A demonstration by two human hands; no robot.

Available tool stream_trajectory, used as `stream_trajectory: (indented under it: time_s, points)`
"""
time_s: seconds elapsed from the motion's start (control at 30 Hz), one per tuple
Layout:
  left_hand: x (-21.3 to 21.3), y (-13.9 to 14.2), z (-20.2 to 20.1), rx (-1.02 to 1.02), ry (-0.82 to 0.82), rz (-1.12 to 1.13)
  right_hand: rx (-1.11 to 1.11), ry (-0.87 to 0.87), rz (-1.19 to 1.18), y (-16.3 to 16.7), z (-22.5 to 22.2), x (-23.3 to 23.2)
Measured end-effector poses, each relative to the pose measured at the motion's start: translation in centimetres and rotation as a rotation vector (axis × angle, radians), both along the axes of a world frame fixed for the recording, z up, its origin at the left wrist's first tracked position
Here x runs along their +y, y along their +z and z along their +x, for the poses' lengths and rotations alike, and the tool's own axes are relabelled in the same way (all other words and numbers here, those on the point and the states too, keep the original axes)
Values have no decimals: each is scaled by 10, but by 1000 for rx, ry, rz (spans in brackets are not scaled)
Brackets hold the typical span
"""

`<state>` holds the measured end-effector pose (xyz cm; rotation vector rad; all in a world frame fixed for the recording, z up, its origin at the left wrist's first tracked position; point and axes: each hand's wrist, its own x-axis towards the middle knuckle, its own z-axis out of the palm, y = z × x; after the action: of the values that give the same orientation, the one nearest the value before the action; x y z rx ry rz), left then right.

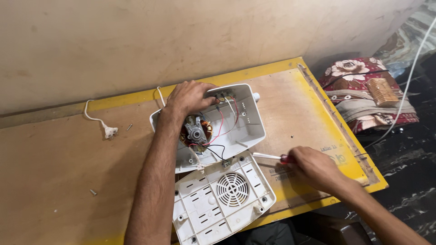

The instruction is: The person works on a disassembled white electric fan heater on a table. They use a red-handled screwdriver to unscrew and adjust components inside the housing, remove a switch panel with wires, reposition and reconnect the wiring, and continue tightening and adjusting parts inside the open casing.

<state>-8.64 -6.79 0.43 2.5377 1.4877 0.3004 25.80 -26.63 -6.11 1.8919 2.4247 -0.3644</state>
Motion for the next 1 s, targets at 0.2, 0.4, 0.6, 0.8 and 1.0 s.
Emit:
stream_trajectory:
  time_s: [0.2, 0.4, 0.6, 0.8, 1.0]
  points:
    - [1, -3, 0, -15, -19, 41, 319, -305, 276, 79, 8, -41]
    - [0, 0, 2, -24, -2, 26, 427, -190, 393, 105, -30, -26]
    - [-1, 2, 3, -10, 6, 3, 160, 110, 655, 89, -67, 4]
    - [0, 3, 4, -12, 17, -27, 67, 128, 694, 73, -70, 21]
    - [0, 2, 3, -28, 15, -14, 91, 127, 684, 71, -75, 24]
